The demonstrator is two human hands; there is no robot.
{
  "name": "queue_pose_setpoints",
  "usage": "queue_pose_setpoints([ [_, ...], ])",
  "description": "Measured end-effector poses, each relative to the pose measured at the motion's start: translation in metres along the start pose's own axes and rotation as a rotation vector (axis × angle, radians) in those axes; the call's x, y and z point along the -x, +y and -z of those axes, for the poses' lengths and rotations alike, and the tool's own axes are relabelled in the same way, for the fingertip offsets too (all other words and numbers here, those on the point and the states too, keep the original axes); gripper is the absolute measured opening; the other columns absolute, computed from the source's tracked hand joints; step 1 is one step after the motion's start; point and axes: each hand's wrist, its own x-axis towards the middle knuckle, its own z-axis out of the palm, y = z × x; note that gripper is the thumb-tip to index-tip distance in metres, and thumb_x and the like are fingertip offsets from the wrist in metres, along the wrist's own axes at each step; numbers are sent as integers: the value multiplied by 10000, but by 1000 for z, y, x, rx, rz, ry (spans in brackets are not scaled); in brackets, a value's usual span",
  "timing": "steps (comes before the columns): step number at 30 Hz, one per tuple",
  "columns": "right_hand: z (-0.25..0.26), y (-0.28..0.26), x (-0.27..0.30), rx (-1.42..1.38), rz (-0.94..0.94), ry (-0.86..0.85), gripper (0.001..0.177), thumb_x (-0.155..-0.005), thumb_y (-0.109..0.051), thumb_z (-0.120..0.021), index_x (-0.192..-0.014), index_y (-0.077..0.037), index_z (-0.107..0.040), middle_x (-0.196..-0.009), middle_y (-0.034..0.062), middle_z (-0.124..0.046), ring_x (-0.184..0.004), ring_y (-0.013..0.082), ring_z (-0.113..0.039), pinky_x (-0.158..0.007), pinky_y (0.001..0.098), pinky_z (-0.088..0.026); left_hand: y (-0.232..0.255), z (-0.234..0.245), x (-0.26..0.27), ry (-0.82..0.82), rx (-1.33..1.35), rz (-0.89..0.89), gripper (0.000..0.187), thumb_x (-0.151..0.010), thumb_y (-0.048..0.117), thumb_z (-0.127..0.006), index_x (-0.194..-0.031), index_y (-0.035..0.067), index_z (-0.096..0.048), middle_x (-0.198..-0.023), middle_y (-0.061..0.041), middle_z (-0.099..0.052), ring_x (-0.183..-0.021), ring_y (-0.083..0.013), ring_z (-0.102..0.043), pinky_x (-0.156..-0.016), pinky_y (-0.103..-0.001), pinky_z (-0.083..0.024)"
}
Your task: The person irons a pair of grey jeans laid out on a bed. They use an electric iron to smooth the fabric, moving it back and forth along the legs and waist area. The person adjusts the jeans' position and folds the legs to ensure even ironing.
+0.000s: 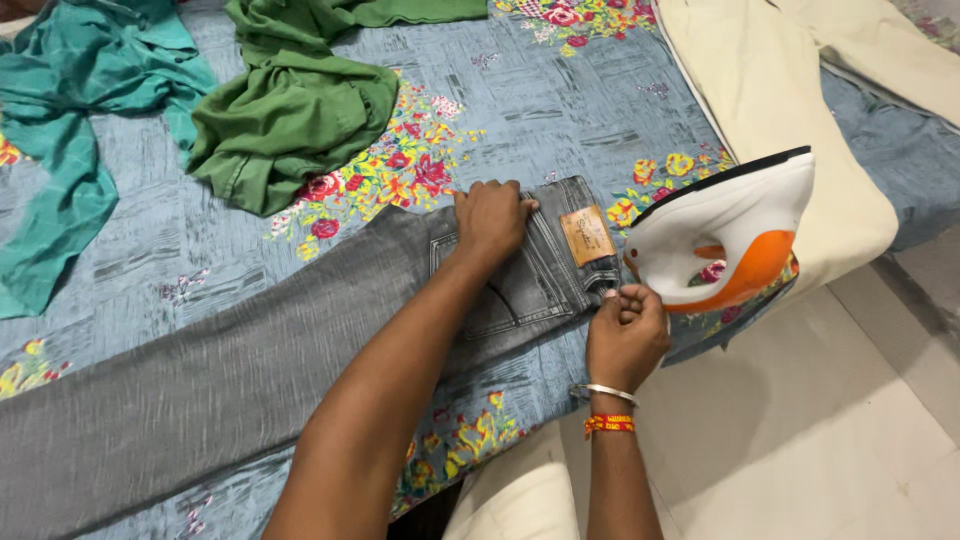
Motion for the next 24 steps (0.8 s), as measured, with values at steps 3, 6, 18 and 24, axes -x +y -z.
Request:
queue_pose_setpoints([
  [3,1,-6,2,130,140,42,189,-875,-80,-805,-1003,-23,-677,-926,97,-699,-792,237,-673,-734,355,-531,-6,-7,-7,48,56,-23,393,-875,472,-714,-995,102,-774,-1040,-144,-736,-1070,-356,-650,-913,-548,-441],
  [6,2,-15,4,299,374,170,291,-774,-123,-865,-950,-16,-659,-940,142,-643,-848,302,-633,-748,401,-514,-7,-9,-10,-9,157,57,399,-860,473,-724,-1023,112,-768,-1031,-129,-741,-1046,-331,-675,-920,-552,-430],
  [18,3,-13,14,-119,114,263,143,-931,-23,-752,-979,2,-619,-901,54,-624,-735,122,-575,-655,293,-501,5,-8,0,153,270,-26,385,-806,419,-752,-988,81,-722,-992,-125,-753,-1023,-335,-677,-911,-534,-410],
  [24,-11,5,11,-152,78,293,143,-924,15,-721,-972,-15,-590,-933,68,-620,-746,118,-591,-657,256,-515,12,-3,-4,-38,24,-46,509,-976,555,-598,-1060,71,-730,-1008,-214,-740,-999,-409,-685,-903,-602,-425],
])
